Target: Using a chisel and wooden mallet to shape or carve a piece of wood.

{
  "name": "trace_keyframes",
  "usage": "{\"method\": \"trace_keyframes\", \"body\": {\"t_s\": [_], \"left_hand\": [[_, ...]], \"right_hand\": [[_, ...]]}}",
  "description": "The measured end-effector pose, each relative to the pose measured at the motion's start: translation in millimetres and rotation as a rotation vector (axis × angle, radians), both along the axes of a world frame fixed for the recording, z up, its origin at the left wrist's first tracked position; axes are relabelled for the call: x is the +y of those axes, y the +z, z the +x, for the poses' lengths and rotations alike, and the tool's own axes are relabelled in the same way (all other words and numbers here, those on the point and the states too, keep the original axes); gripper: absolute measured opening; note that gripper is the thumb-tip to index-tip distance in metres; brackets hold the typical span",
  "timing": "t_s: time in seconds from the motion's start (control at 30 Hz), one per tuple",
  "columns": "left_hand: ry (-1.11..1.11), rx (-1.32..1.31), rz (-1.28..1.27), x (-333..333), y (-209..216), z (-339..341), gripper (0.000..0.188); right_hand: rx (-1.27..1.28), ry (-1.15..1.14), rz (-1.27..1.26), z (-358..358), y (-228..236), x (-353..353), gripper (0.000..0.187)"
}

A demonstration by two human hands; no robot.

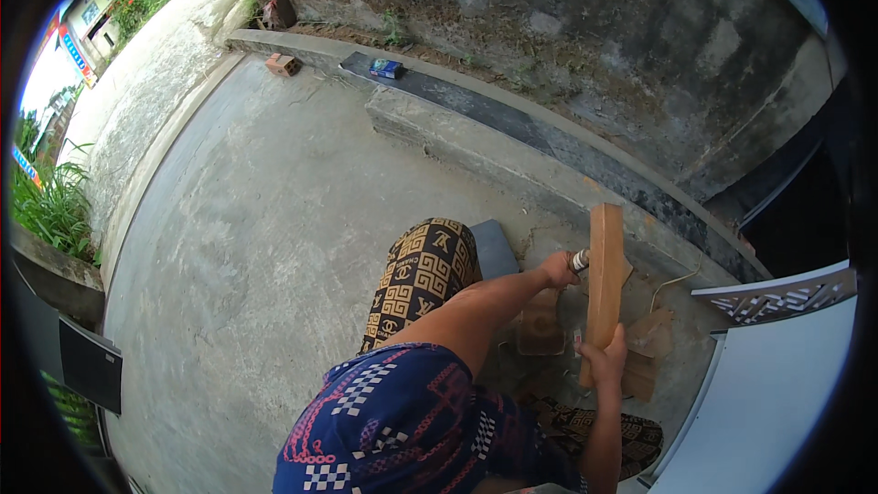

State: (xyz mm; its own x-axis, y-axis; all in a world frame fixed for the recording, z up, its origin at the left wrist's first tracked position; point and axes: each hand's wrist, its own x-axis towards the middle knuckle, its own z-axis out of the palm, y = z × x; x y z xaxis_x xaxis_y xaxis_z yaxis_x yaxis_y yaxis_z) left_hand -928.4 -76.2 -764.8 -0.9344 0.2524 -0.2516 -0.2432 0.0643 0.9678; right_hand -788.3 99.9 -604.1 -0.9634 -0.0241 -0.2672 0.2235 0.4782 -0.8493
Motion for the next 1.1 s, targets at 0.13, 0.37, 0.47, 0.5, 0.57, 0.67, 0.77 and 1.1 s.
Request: {"method": "trace_keyframes", "body": {"t_s": [0.13,0.37,0.47,0.5,0.57,0.67,0.77,1.1], "left_hand": [[0.022,-0.130,0.028,-36.4,-6.0,-12.3,0.015],[0.043,0.094,0.090,-26.3,-9.9,-23.9,0.017],[0.027,0.082,0.073,-22.6,-15.4,-21.3,0.019],[0.032,0.111,0.047,-24.4,-18.9,-21.0,0.020],[0.032,0.138,0.021,-24.2,-17.6,-20.1,0.021],[-0.015,0.025,-0.030,-15.2,-0.5,-15.9,0.024],[-0.024,0.024,-0.010,-16.1,-0.8,-17.3,0.016],[-0.059,-0.044,0.086,-15.7,-7.1,-17.3,0.016]], "right_hand": [[-0.009,0.047,-0.021,-18.3,9.4,-22.1,0.063],[0.130,0.018,0.151,-22.5,-2.9,1.6,0.080],[0.089,0.004,0.175,-21.8,1.8,1.9,0.080],[0.149,-0.004,0.130,-20.0,1.2,0.5,0.080],[0.206,-0.017,0.085,-15.4,5.8,-3.3,0.080],[0.372,-0.084,-0.041,-9.3,24.7,-7.9,0.074],[0.494,-0.042,0.063,-10.2,23.9,-8.0,0.067],[0.294,0.054,0.143,-13.2,31.2,-9.1,0.068]]}}
